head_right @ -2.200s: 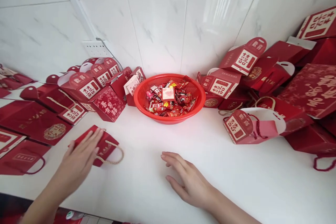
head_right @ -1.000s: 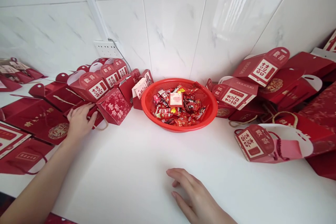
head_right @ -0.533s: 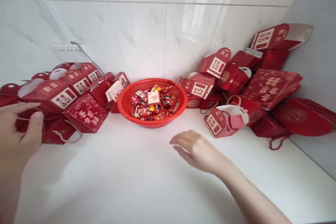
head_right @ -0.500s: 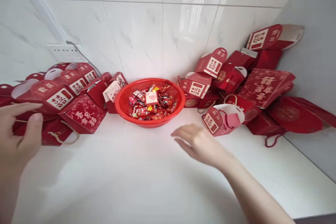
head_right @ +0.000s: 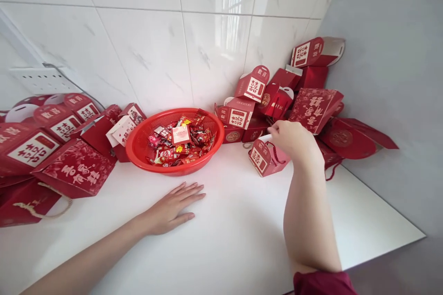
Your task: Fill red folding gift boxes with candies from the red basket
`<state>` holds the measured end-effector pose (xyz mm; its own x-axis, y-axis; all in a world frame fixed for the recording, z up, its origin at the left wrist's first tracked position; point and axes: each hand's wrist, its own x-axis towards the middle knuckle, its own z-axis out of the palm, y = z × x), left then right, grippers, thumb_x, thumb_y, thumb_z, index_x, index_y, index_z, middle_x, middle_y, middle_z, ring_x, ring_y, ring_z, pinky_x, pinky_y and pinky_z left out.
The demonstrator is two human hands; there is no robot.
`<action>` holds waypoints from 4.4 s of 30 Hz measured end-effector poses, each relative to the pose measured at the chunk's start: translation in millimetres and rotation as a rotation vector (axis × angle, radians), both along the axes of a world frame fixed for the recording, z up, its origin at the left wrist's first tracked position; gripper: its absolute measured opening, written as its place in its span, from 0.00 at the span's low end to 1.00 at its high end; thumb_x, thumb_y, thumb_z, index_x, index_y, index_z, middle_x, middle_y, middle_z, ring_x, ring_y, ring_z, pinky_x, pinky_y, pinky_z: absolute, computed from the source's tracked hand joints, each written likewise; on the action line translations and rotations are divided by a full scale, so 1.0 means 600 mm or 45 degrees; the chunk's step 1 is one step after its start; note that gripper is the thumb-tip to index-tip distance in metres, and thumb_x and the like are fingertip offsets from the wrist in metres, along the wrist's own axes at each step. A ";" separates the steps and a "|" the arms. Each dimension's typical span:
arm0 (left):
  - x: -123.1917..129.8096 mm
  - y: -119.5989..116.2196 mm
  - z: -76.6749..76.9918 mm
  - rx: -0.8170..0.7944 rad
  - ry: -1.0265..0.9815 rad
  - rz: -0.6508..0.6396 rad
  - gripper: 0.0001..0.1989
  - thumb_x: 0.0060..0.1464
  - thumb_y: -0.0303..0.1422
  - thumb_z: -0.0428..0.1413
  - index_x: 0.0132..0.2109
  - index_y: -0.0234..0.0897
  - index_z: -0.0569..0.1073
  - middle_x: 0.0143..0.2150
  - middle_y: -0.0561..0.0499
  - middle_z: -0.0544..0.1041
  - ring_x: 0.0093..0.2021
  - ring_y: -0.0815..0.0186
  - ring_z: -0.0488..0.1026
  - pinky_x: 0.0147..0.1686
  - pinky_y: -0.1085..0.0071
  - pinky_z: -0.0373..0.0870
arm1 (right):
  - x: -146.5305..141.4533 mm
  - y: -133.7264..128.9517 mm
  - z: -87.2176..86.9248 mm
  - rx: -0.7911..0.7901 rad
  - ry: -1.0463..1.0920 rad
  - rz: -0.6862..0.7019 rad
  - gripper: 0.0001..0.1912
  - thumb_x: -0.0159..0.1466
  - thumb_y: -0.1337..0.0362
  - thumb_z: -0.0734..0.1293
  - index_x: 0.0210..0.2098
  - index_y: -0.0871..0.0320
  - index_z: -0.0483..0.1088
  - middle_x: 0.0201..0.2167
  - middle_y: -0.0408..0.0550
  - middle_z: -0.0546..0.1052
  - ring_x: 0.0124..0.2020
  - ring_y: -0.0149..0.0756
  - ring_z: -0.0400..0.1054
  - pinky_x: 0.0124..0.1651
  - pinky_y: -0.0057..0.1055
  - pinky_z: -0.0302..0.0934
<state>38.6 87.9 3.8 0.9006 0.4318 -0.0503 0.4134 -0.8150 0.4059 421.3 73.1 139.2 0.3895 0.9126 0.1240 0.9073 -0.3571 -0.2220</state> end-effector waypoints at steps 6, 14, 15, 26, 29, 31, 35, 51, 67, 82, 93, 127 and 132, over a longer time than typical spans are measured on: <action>-0.003 0.002 0.007 -0.004 -0.078 0.011 0.25 0.65 0.40 0.52 0.68 0.48 0.62 0.72 0.48 0.59 0.72 0.55 0.55 0.70 0.49 0.51 | -0.011 0.004 -0.004 -0.288 0.045 0.308 0.06 0.58 0.64 0.67 0.33 0.58 0.77 0.29 0.50 0.79 0.28 0.39 0.72 0.30 0.31 0.60; -0.053 -0.031 0.168 0.375 -0.617 -0.072 0.12 0.60 0.23 0.56 0.49 0.39 0.75 0.50 0.46 0.78 0.50 0.64 0.77 0.50 0.70 0.74 | -0.105 -0.121 0.066 -0.102 0.238 1.213 0.08 0.68 0.62 0.64 0.34 0.55 0.74 0.31 0.45 0.78 0.28 0.32 0.70 0.31 0.27 0.61; -0.062 -0.037 0.188 0.419 -0.684 -0.064 0.13 0.59 0.22 0.56 0.49 0.38 0.75 0.50 0.46 0.78 0.50 0.64 0.76 0.50 0.70 0.74 | -0.116 -0.130 0.068 -0.069 0.246 1.293 0.08 0.69 0.64 0.63 0.34 0.56 0.73 0.31 0.46 0.77 0.28 0.31 0.70 0.31 0.27 0.60; -0.079 -0.040 0.207 0.249 -0.346 0.082 0.17 0.67 0.26 0.48 0.58 0.43 0.72 0.56 0.50 0.77 0.56 0.63 0.74 0.56 0.68 0.71 | -0.211 -0.104 0.024 -0.126 0.263 1.681 0.06 0.69 0.68 0.63 0.37 0.55 0.72 0.35 0.44 0.77 0.33 0.30 0.71 0.37 0.27 0.62; -0.072 -0.038 0.194 0.229 -0.165 0.079 0.14 0.68 0.30 0.47 0.52 0.43 0.76 0.51 0.51 0.79 0.51 0.62 0.76 0.51 0.68 0.72 | -0.166 -0.104 0.039 0.099 0.286 1.337 0.07 0.68 0.59 0.65 0.41 0.53 0.74 0.39 0.46 0.79 0.39 0.35 0.74 0.42 0.31 0.66; -0.072 -0.036 0.188 0.227 -0.155 0.122 0.15 0.68 0.31 0.46 0.51 0.43 0.76 0.50 0.51 0.80 0.49 0.63 0.77 0.49 0.69 0.73 | -0.121 -0.115 0.056 0.310 0.211 0.823 0.08 0.67 0.56 0.66 0.42 0.51 0.74 0.39 0.46 0.80 0.38 0.39 0.75 0.42 0.35 0.67; -0.074 -0.032 0.185 0.159 -0.213 0.248 0.14 0.68 0.34 0.47 0.52 0.45 0.76 0.51 0.54 0.80 0.48 0.65 0.78 0.47 0.73 0.73 | -0.063 -0.137 0.080 0.304 0.081 0.153 0.08 0.67 0.56 0.64 0.38 0.49 0.74 0.32 0.47 0.80 0.31 0.45 0.75 0.33 0.39 0.67; -0.060 -0.069 0.184 0.111 0.107 0.380 0.32 0.48 0.49 0.64 0.57 0.42 0.69 0.52 0.47 0.76 0.50 0.51 0.75 0.46 0.60 0.71 | -0.263 -0.095 -0.019 -0.110 0.194 1.793 0.06 0.66 0.61 0.69 0.40 0.56 0.77 0.41 0.49 0.76 0.39 0.37 0.71 0.43 0.33 0.65; -0.045 -0.090 0.162 0.270 -0.060 0.263 0.55 0.42 0.68 0.56 0.69 0.38 0.59 0.69 0.40 0.64 0.66 0.43 0.62 0.64 0.49 0.58 | -0.257 -0.089 -0.044 -0.065 0.093 1.188 0.22 0.66 0.58 0.68 0.57 0.62 0.72 0.58 0.60 0.74 0.57 0.54 0.70 0.56 0.46 0.66; -0.038 -0.096 0.100 -0.014 -0.024 0.362 0.58 0.48 0.58 0.61 0.74 0.37 0.40 0.75 0.36 0.46 0.73 0.41 0.47 0.69 0.44 0.52 | -0.279 -0.056 -0.080 -0.345 -0.205 1.238 0.14 0.70 0.69 0.57 0.38 0.60 0.75 0.32 0.55 0.81 0.32 0.43 0.75 0.32 0.32 0.59; -0.032 -0.095 -0.008 -0.382 -0.858 0.261 0.61 0.49 0.45 0.64 0.73 0.47 0.27 0.69 0.38 0.48 0.71 0.44 0.49 0.67 0.44 0.54 | -0.281 -0.063 -0.240 0.548 1.006 1.344 0.39 0.66 0.34 0.44 0.56 0.56 0.64 0.56 0.61 0.71 0.61 0.51 0.63 0.62 0.50 0.56; -0.056 -0.070 -0.019 -0.177 -0.757 0.436 0.58 0.43 0.45 0.69 0.72 0.42 0.43 0.70 0.35 0.56 0.67 0.39 0.59 0.63 0.42 0.60 | -0.294 -0.074 -0.275 0.381 0.922 1.427 0.65 0.55 0.47 0.73 0.72 0.49 0.23 0.59 0.60 0.58 0.58 0.56 0.62 0.59 0.56 0.62; -0.057 -0.074 0.034 -0.167 -0.516 0.530 0.60 0.48 0.48 0.67 0.73 0.43 0.35 0.72 0.36 0.53 0.70 0.41 0.53 0.65 0.42 0.58 | -0.289 -0.067 -0.275 0.348 0.895 1.419 0.64 0.56 0.47 0.72 0.72 0.53 0.24 0.63 0.63 0.56 0.60 0.57 0.61 0.61 0.55 0.60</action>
